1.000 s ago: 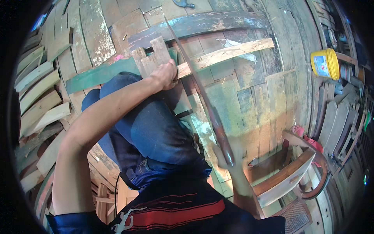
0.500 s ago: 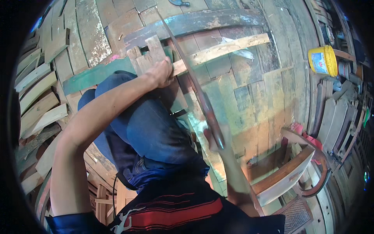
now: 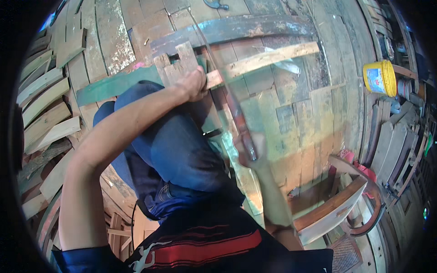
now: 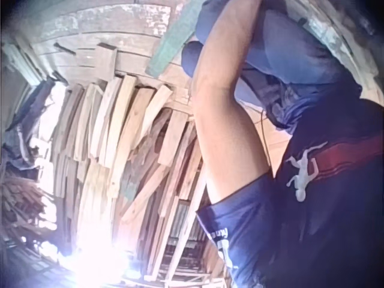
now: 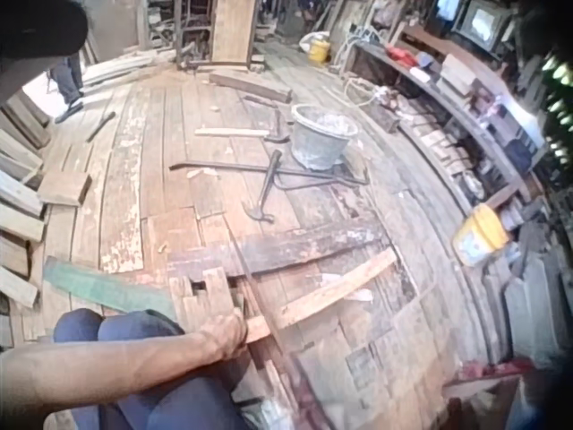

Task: The person is using a hand saw to cut through a piece of wood in a workshop.

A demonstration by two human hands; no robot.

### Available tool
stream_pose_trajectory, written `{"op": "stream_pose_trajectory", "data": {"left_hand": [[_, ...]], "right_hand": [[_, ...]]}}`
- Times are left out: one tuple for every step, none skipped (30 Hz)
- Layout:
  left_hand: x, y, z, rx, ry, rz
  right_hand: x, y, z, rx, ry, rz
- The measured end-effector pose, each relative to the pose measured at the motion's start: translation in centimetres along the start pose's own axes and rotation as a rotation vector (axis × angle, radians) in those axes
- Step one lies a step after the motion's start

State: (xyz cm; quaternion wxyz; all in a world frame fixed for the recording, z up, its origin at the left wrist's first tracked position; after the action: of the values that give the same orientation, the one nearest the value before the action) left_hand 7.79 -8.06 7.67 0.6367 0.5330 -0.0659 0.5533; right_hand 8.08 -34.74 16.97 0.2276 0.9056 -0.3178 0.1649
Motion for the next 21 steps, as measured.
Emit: {"op": "stream_pose_trajectory", "data": {"left_hand": [[-0.4, 0.4, -1.7, 0.037, 0.017, -0.035], [-0.6, 0.0, -1.5, 0.030, 0.021, -0.033], [-0.6, -0.1, -1.3, 0.028, 0.025, -0.040], [-0.5, -0.2, -1.1, 0.026, 0.029, -0.047], [-0.1, 0.2, -1.6, 0.056, 0.019, -0.035], [0.0, -0.3, -0.4, 0.049, 0.012, -0.058], [0.2, 0.3, -0.5, 0.078, -0.019, -0.073], [0.0, 0.5, -0.4, 0.064, -0.021, -0.083], [0.0, 0.3, -0.6, 0.062, -0.010, -0.072], [-0.1, -0.1, -0.9, 0.063, 0.002, -0.058], [-0.5, -0.5, -0.9, 0.018, -0.024, -0.042], [-0.7, -0.7, -0.6, 0.007, -0.017, -0.046], [-0.8, -0.2, -0.7, 0.018, -0.033, -0.057], [-0.5, 0.0, -1.0, 0.029, -0.053, -0.059], [-0.5, 0.3, -1.5, 0.031, -0.038, -0.051], [-0.2, 0.6, -1.5, 0.039, -0.037, -0.040], [0.0, 0.6, -0.8, 0.044, -0.020, -0.059], [0.4, 0.3, -0.3, 0.050, -0.003, -0.078], [0.6, 0.5, -0.3, 0.084, -0.014, -0.125], [0.3, 0.7, -0.6, 0.089, -0.023, -0.126], [0.0, 0.2, -0.6, 0.079, -0.044, -0.092]], "right_hand": [[0.1, -0.2, -0.8, -0.038, -0.091, -0.052], [1.3, -0.2, -0.8, -0.091, -0.149, -0.076], [1.4, 2.9, 0.4, -0.070, -0.067, 0.033], [3.3, 6.8, 0.4, -0.036, -0.063, -0.006], [4.6, 7.6, -2.9, 0.016, -0.084, -0.060], [5.2, 8.6, -4.4, -0.173, -0.091, -0.009], [4.5, 8.1, -3.6, -0.147, -0.082, 0.006], [3.7, 7.2, -2.8, -0.143, -0.053, 0.039], [2.1, 5.3, -1.1, -0.070, 0.065, 0.026], [0.6, 2.7, 0.4, 0.007, 0.183, 0.009], [-0.4, -0.2, 0.4, -0.035, -0.043, 0.020], [-0.7, -1.9, 0.7, -0.073, -0.269, 0.030], [-0.3, -0.8, -0.1, -0.084, -0.271, 0.027], [0.5, 0.4, -1.6, -0.102, -0.140, 0.006], [1.1, 1.5, -2.5, -0.103, -0.013, -0.025], [2.4, 4.6, -2.8, -0.044, 0.140, -0.034], [3.9, 6.5, -4.8, -0.113, -0.037, -0.001], [5.3, 7.7, -6.8, -0.221, -0.050, -0.033], [5.4, 7.4, -6.3, -0.246, -0.043, -0.078], [5.1, 7.2, -5.9, -0.285, -0.030, -0.115], [3.8, 6.3, -4.1, -0.145, 0.053, -0.072]]}}
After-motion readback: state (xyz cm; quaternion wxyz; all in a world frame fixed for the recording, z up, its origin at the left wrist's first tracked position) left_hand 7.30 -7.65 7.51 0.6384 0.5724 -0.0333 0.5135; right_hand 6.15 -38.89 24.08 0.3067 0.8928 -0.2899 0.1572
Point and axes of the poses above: each hand's wrist, its own y-axis away from the middle knuckle, its own x-axis out of the back of the hand, z = x × y, the point moved 1 cm from there along -y, towards the middle knuckle, and after that the axes turned 2 degrees about -y, right-handed, at the moved point
